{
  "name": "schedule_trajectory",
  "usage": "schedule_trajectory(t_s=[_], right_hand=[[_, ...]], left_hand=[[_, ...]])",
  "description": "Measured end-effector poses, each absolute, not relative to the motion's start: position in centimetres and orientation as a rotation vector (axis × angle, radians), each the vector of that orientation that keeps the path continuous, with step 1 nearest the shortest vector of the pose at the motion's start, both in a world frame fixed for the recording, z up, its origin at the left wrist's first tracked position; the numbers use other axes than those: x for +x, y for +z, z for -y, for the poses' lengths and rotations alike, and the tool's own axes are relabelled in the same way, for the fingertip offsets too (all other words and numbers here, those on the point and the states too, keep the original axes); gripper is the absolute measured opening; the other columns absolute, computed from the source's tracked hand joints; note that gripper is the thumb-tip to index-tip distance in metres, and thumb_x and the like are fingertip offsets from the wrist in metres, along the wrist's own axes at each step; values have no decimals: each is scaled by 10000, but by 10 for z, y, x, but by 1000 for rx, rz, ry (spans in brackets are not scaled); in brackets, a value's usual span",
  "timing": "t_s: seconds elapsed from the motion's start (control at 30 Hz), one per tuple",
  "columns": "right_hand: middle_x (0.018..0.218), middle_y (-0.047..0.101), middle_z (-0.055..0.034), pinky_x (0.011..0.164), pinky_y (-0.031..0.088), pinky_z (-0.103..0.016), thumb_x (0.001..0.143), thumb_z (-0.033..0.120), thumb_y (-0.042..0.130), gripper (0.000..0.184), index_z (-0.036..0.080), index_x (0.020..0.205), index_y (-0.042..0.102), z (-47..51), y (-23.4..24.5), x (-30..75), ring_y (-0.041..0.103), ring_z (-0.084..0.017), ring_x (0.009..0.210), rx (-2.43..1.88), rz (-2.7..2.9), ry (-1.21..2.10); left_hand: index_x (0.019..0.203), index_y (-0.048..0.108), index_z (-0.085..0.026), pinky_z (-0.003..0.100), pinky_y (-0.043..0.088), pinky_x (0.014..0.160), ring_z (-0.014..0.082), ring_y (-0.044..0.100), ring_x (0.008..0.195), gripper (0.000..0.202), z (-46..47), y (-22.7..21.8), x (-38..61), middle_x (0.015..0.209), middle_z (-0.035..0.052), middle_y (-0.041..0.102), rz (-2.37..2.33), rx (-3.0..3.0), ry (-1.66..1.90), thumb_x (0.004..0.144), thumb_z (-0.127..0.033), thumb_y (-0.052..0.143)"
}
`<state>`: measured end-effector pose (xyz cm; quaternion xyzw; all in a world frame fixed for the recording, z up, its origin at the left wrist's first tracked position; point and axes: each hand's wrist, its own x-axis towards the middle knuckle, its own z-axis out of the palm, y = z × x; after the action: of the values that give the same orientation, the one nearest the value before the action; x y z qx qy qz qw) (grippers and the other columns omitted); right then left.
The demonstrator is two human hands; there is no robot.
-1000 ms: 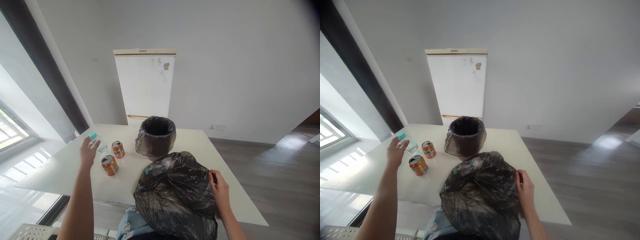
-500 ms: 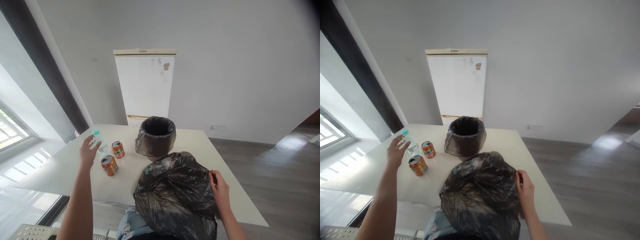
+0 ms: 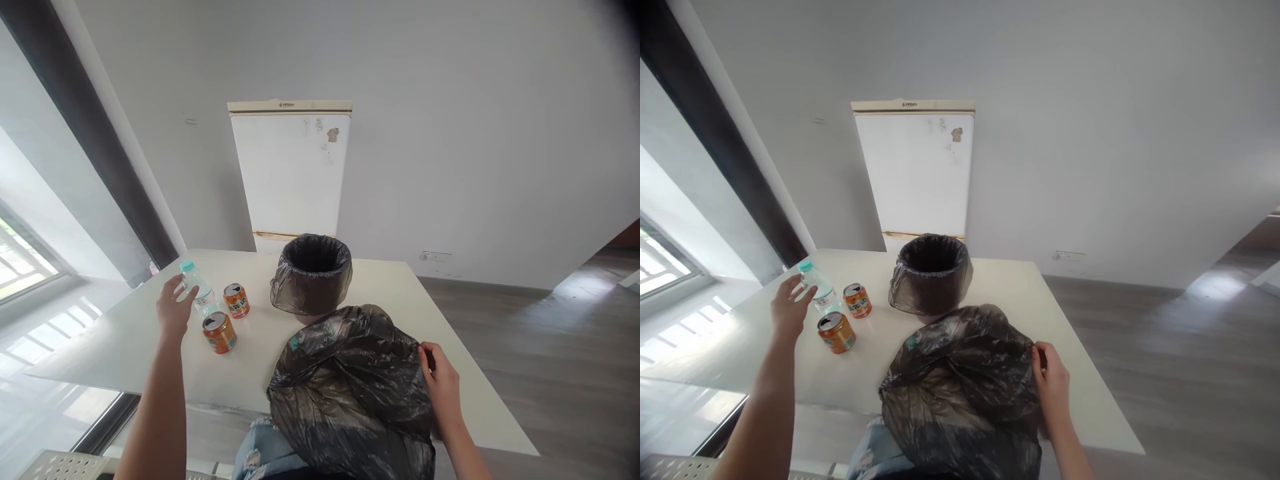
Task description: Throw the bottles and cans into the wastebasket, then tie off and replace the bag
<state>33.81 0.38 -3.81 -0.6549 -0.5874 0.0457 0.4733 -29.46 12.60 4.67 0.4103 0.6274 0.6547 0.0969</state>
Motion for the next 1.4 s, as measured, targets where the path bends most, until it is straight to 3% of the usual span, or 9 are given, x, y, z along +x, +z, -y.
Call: schedule_trajectory(t_s=[0.33,0.53,0.67,0.8,0.87,0.93,1.07,1.23,1.4], right_hand=[[916,721,-103,636,477,-314,1012,646,420,476,216,970,619,-3,-34,336,663,-225,726,-1601,1418,120],[865,706,-89,609,455,-308,1008,645,421,467,220,956,610,-3,-33,336,638,-218,689,-1608,1410,117],[853,697,-83,624,462,-310,1014,629,419,451,222,959,604,-2,-32,335,637,-221,696,-1614,1407,115],[873,703,-91,639,476,-312,1017,627,418,452,219,968,608,-2,-30,334,645,-227,722,-1607,1403,128],[873,701,-88,639,479,-310,1017,627,421,451,219,967,608,-1,-30,333,646,-227,731,-1604,1399,131],[875,698,-82,635,475,-306,1019,620,425,441,221,968,607,-1,-30,333,643,-222,730,-1603,1399,134],[891,698,-82,636,470,-307,1023,601,433,419,224,972,610,-1,-31,334,646,-225,743,-1597,1409,145],[865,687,-75,624,447,-306,1022,592,438,411,223,969,614,0,-32,333,625,-221,718,-1612,1404,149],[855,681,-71,661,446,-309,1028,575,432,410,215,965,618,1,-30,331,611,-225,736,-1648,1365,153]], left_hand=[[1461,522,-226,542,550,1060,364,602,1341,704,-115,57,-283,1488,156,593,-2014,1316,1969,835,-387,801],[1383,577,-165,510,527,1085,321,617,1288,447,-80,90,-222,1366,140,646,-2275,1407,2187,985,-363,623],[1360,610,-181,535,487,1131,321,632,1274,384,-39,111,-152,1345,118,674,-2220,1698,2228,1000,-312,602],[1199,649,-312,517,584,923,300,726,1044,251,9,99,-76,1097,81,739,-1665,2130,2068,990,-226,539],[1090,655,-369,424,573,635,258,721,748,235,29,82,-40,856,66,723,-1214,2406,1573,970,-237,503],[922,657,-357,397,514,531,241,673,610,148,43,62,-9,695,54,665,-1085,2540,999,952,-269,542],[836,641,-281,405,561,618,268,705,717,161,46,29,30,757,80,690,-1314,2481,617,945,-212,546],[1041,689,-255,449,610,868,292,701,1009,278,27,7,32,1021,111,722,-1416,2450,812,974,-106,464],[1290,666,-269,571,542,1043,359,630,1232,351,16,-2,17,1265,149,680,-1635,2339,1028,972,-195,538]])
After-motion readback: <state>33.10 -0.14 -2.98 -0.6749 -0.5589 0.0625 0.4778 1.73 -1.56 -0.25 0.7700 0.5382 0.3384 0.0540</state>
